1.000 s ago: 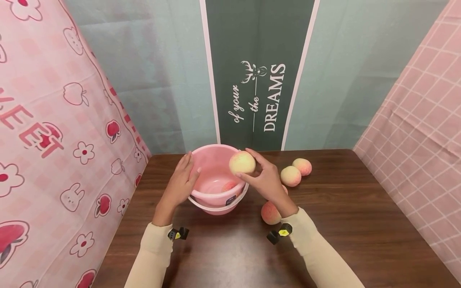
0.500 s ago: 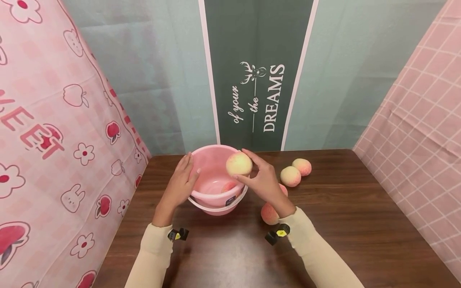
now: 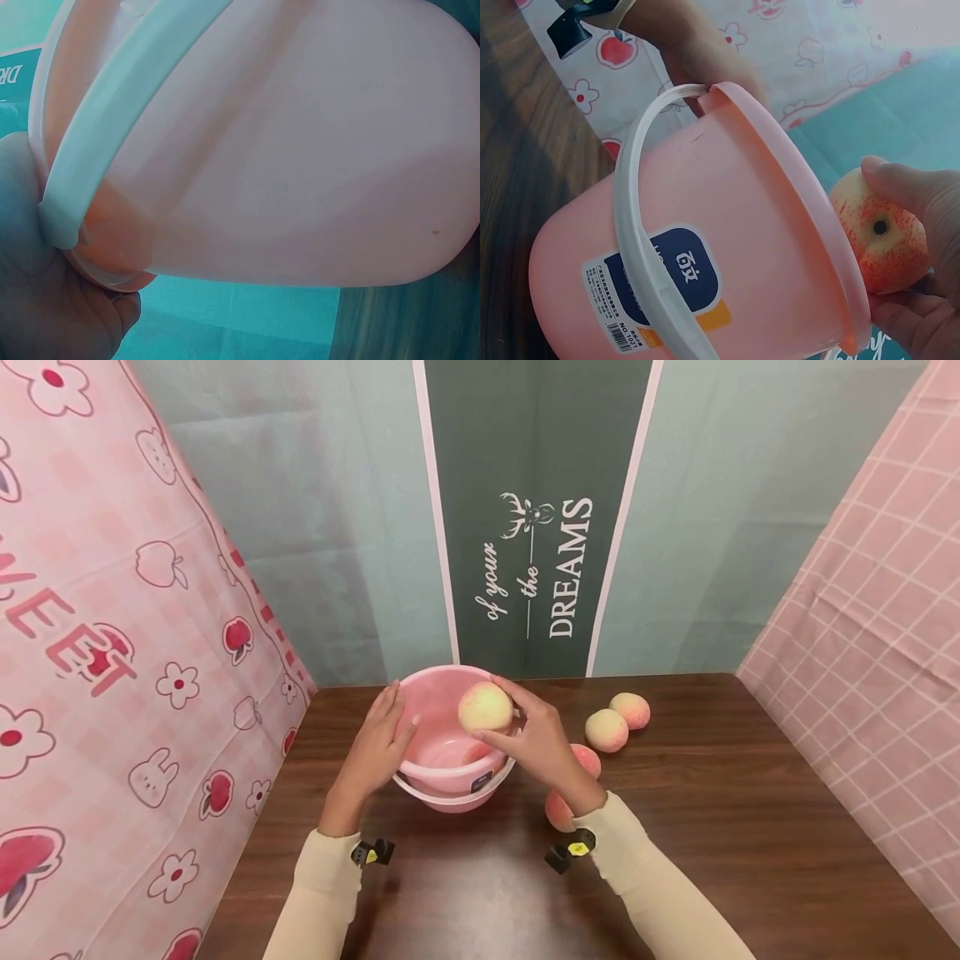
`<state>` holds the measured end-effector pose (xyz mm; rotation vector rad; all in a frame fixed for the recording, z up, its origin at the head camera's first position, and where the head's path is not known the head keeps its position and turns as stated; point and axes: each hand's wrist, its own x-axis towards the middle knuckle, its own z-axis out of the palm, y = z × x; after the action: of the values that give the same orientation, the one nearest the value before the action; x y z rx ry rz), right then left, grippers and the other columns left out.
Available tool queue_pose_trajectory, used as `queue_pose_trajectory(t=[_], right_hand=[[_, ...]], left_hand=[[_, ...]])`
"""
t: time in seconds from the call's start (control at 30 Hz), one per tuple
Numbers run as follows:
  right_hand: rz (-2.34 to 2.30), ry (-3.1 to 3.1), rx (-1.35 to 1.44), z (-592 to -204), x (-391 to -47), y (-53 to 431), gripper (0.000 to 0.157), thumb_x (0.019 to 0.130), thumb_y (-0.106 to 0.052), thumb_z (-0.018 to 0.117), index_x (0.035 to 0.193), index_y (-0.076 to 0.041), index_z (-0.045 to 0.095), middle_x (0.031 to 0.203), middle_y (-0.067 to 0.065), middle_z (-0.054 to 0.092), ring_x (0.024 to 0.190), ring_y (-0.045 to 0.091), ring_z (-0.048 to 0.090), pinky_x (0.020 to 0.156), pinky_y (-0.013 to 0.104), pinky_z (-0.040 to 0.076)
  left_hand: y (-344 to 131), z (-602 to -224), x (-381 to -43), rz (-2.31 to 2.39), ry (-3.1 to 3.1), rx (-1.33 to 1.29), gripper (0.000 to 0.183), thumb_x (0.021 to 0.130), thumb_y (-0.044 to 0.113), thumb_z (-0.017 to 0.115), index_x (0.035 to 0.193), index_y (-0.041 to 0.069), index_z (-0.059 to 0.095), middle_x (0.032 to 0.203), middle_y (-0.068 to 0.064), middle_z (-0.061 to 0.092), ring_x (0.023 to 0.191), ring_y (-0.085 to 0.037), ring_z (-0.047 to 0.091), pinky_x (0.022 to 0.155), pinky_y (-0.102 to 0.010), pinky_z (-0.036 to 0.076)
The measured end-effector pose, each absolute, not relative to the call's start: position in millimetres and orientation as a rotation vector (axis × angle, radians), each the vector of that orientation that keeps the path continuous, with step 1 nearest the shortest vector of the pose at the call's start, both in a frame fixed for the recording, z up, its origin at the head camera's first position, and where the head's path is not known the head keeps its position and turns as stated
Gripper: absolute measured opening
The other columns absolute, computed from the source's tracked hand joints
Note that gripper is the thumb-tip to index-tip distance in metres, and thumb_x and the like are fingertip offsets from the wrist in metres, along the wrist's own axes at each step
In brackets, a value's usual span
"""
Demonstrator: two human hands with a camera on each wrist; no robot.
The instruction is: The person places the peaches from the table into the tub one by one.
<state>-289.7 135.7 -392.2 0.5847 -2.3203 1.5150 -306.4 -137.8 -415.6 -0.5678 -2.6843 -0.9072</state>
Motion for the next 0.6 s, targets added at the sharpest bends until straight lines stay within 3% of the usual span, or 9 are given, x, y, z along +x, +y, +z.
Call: queue_pose_trajectory(t=[0.37, 0.6], right_hand=[[1.503, -2.327, 0.587, -390.7, -288.6, 131.6, 0.082, 0.075, -0.021, 0.093, 0.147, -0.016, 0.055, 0.135, 0.004, 0.064, 0.115, 0.021, 0.063, 0.098, 0.042, 0.054], [1.492, -2.345, 0.58, -390.4, -287.4, 131.8, 0.081, 0.075, -0.024, 0.093, 0.147, -0.019, 0.055, 0.134, 0.002, 0.064, 0.115, 0.02, 0.063, 0.097, 0.036, 0.054]], left_hand=[[-136.9, -413.4, -305.4, -0.912, -2.717, -0.547, 0.068, 0.107, 0.036, 0.047, 0.157, -0.004, 0.025, 0.168, -0.014, 0.015, 0.155, -0.032, 0.012, 0.122, -0.054, 0.018], [-137.1, -413.8, -305.1, -0.916, -2.721, -0.544, 0.068, 0.108, 0.038, 0.045, 0.157, -0.004, 0.025, 0.169, -0.014, 0.015, 0.156, -0.031, 0.012, 0.123, -0.053, 0.018]])
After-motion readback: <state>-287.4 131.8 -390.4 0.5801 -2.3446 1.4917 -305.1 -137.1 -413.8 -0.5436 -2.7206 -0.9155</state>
